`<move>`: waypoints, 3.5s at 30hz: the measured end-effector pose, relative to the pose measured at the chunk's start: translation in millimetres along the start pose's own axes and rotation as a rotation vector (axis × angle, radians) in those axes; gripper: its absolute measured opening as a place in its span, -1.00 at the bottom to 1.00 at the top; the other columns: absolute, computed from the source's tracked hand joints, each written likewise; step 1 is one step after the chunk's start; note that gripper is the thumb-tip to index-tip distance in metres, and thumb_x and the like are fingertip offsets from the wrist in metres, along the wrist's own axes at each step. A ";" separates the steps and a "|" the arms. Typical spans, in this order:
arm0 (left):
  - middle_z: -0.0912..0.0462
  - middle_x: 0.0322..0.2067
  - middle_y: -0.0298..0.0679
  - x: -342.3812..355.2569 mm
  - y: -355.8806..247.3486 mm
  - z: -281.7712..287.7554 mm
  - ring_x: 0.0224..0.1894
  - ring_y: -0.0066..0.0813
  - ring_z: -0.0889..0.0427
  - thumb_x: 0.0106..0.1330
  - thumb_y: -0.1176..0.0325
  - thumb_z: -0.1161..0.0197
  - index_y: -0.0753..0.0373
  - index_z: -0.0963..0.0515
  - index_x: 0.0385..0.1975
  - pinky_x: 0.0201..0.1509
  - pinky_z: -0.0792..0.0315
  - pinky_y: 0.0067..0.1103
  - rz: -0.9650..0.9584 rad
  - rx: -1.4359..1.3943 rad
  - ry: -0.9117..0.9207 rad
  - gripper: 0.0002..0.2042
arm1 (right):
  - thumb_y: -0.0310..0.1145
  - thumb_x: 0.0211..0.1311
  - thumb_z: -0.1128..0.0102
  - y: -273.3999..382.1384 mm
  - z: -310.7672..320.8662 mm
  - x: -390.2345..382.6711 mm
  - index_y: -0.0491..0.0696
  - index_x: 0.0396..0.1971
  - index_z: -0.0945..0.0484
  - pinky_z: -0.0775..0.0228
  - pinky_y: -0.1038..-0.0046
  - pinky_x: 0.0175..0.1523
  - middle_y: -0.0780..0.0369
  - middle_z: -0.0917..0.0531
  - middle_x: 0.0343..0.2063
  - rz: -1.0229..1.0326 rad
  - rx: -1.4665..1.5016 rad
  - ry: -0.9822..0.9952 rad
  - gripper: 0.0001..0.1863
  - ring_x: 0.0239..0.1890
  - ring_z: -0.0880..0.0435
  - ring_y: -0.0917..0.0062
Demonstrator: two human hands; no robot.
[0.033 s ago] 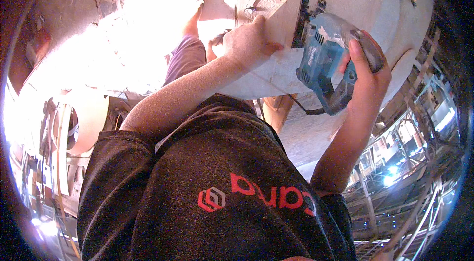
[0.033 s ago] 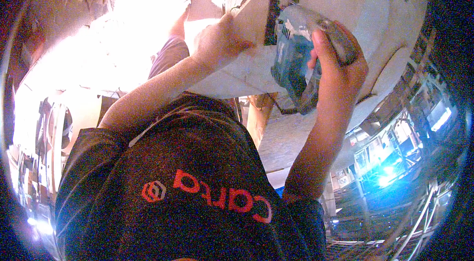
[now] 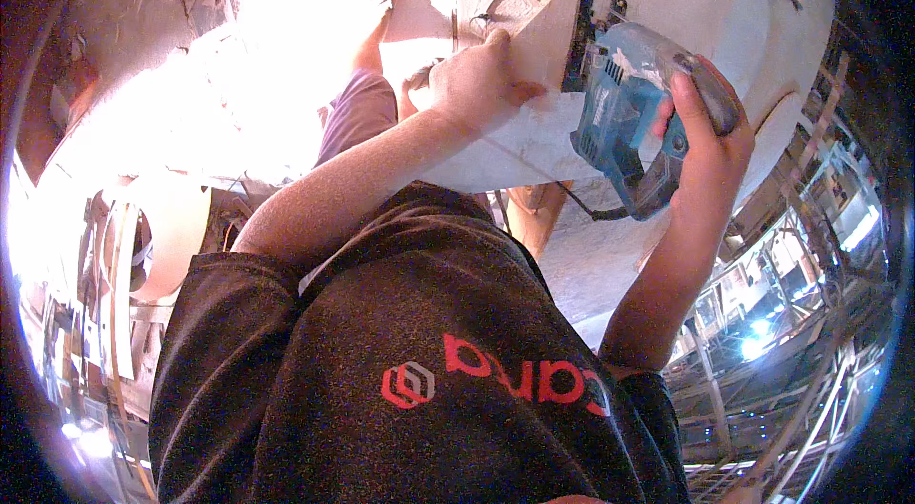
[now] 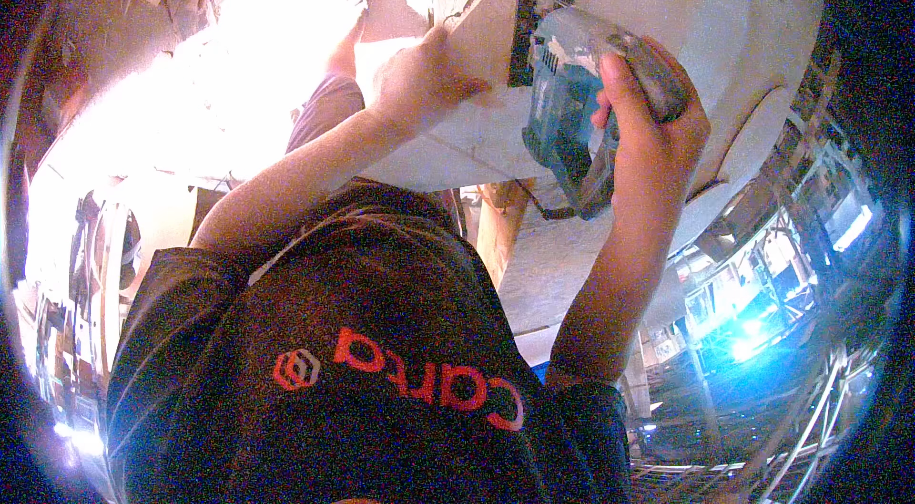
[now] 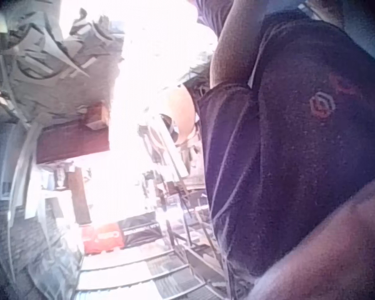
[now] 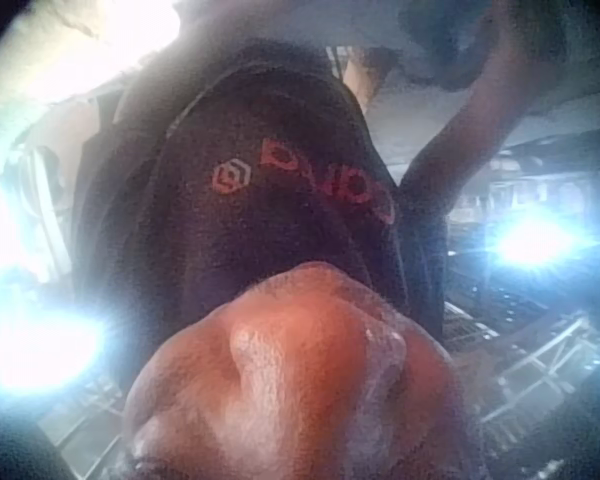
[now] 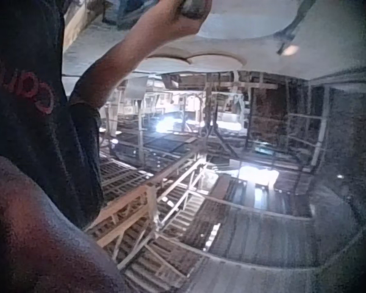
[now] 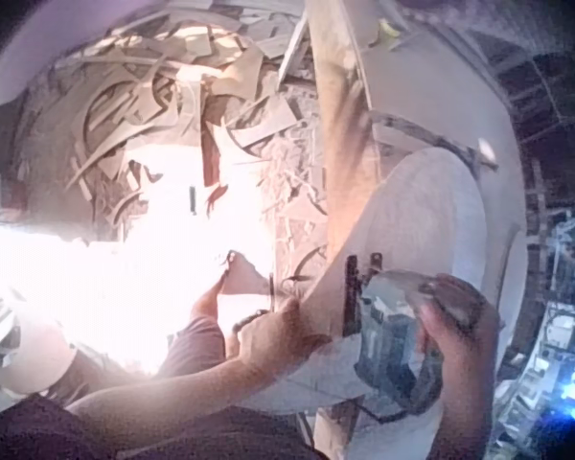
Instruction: The person uses a jigsaw to cut a circular shape out of a large sheet of plywood. They guide the tool along a marked line, remove the cut piece, and place it aside.
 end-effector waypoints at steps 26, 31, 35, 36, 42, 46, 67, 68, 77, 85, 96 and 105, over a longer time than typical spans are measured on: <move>-0.70 -0.17 0.15 -37.3 10.3 -72.4 -0.04 0.14 -0.70 0.11 -0.22 -0.43 0.37 -0.41 0.06 0.03 -0.54 -0.14 0.057 -0.015 0.019 -0.22 | -0.17 0.16 -0.44 -61.7 12.8 -15.8 -0.18 -0.08 -0.62 -0.47 0.52 -0.56 0.23 -0.68 -0.47 0.093 -0.038 0.156 -0.55 -0.59 -0.60 0.60; -0.71 -0.18 0.15 -56.5 14.5 -97.7 -0.04 0.15 -0.69 0.22 -0.08 -0.39 0.35 -0.42 0.05 0.04 -0.53 -0.14 0.010 -0.023 -0.034 -0.36 | -0.20 0.16 -0.45 -81.2 19.9 -32.8 -0.19 -0.03 -0.60 -0.44 0.54 -0.56 0.22 -0.70 -0.40 0.121 -0.036 0.195 -0.53 -0.55 -0.62 0.60; -0.71 -0.21 0.13 -63.5 20.6 -112.9 -0.03 0.13 -0.69 0.24 -0.03 -0.37 0.35 -0.44 0.04 0.04 -0.52 -0.14 0.070 -0.040 0.036 -0.41 | -0.20 0.15 -0.46 -91.4 22.2 -44.5 -0.18 0.00 -0.60 -0.44 0.56 -0.54 0.20 -0.72 -0.30 0.118 -0.033 0.186 -0.51 -0.55 -0.62 0.60; -0.72 -0.21 0.13 -64.0 21.5 -113.3 -0.03 0.11 -0.69 0.24 -0.02 -0.37 0.35 -0.46 0.03 0.03 -0.52 -0.15 0.102 -0.043 0.062 -0.42 | -0.20 0.15 -0.47 -90.7 22.5 -45.0 -0.18 0.00 -0.60 -0.44 0.56 -0.54 0.20 -0.72 -0.29 0.123 -0.033 0.192 -0.51 -0.55 -0.61 0.60; -0.73 -0.18 0.02 -23.5 30.9 -120.5 -0.05 -0.02 -0.72 0.16 0.00 -0.42 0.33 -0.57 -0.08 0.06 -0.52 -0.19 -0.123 -0.091 0.179 -0.48 | -0.19 0.14 -0.48 -93.9 26.8 -49.2 -0.15 0.05 -0.59 -0.47 0.56 -0.50 0.17 -0.72 -0.24 0.097 -0.068 0.176 -0.48 -0.48 -0.64 0.58; -0.72 -0.17 0.05 -25.2 -15.7 -82.7 -0.01 0.00 -0.70 0.15 0.05 -0.43 0.34 -0.60 -0.11 0.04 -0.54 -0.24 -0.285 -0.144 0.160 -0.52 | -0.22 0.17 -0.46 -92.2 28.4 -51.3 -0.14 0.10 -0.56 -0.56 0.51 -0.32 0.16 -0.71 -0.18 0.080 -0.104 0.191 -0.46 -0.34 -0.68 0.54; -0.72 -0.24 0.09 -15.3 -16.2 -95.6 -0.07 0.03 -0.71 0.09 0.25 -0.47 0.33 -0.65 -0.15 0.01 -0.56 -0.23 -0.321 -0.148 0.282 -0.63 | -0.26 0.18 -0.45 -85.6 30.5 -57.7 -0.23 0.12 -0.54 -0.45 0.30 0.21 0.02 -0.68 0.00 0.087 -0.110 0.130 -0.44 0.06 -0.66 0.30; -0.72 -0.24 0.09 -15.7 -17.3 -95.9 -0.07 0.03 -0.71 0.09 0.26 -0.47 0.32 -0.65 -0.15 0.01 -0.56 -0.24 -0.337 -0.162 0.275 -0.63 | -0.26 0.18 -0.45 -85.1 31.1 -57.9 -0.23 0.12 -0.54 -0.45 0.30 0.21 0.02 -0.68 0.00 0.090 -0.126 0.126 -0.44 0.06 -0.66 0.30; -0.74 -0.15 0.05 -18.6 -13.7 -99.4 -0.02 -0.06 -0.72 0.25 0.26 -0.39 0.35 -0.61 -0.04 0.06 -0.56 -0.31 -0.306 -0.165 0.339 -0.64 | -0.27 0.18 -0.45 -80.3 30.6 -57.5 -0.23 0.11 -0.55 -0.47 0.32 0.18 0.02 -0.70 -0.04 0.095 -0.149 0.098 -0.45 0.01 -0.69 0.32; -0.73 -0.21 0.10 -19.0 -16.4 -93.2 -0.06 0.00 -0.72 0.08 0.35 -0.51 0.38 -0.63 -0.10 0.04 -0.57 -0.27 -0.297 -0.191 0.296 -0.60 | -0.26 0.19 -0.46 -72.6 30.3 -57.1 -0.22 0.08 -0.58 -0.49 0.33 0.15 0.03 -0.72 -0.08 0.123 -0.142 0.069 -0.48 -0.02 -0.70 0.32; -0.72 -0.21 0.11 -20.6 -16.1 -92.2 -0.05 0.04 -0.70 0.05 0.31 -0.50 0.37 -0.64 -0.12 0.06 -0.55 -0.23 -0.290 -0.178 0.306 -0.60 | -0.26 0.19 -0.46 -68.7 29.4 -54.7 -0.23 0.06 -0.59 -0.52 0.34 0.13 0.04 -0.73 -0.09 0.127 -0.136 0.059 -0.50 -0.04 -0.71 0.35; -0.72 -0.23 0.12 -19.2 -14.8 -99.3 -0.07 0.05 -0.71 0.13 0.21 -0.46 0.37 -0.63 -0.13 -0.02 -0.57 -0.25 -0.341 -0.144 0.307 -0.60 | -0.28 0.20 -0.46 -71.3 28.9 -52.9 -0.21 0.08 -0.58 -0.57 0.45 -0.06 0.11 -0.74 -0.14 0.072 -0.103 0.045 -0.49 -0.18 -0.72 0.47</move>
Point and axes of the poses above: each hand's wrist, its own x-axis towards the middle knuckle, its own z-axis out of the back of the hand, y = z × x, the point moved 10 cm from there along x, towards the middle knuckle
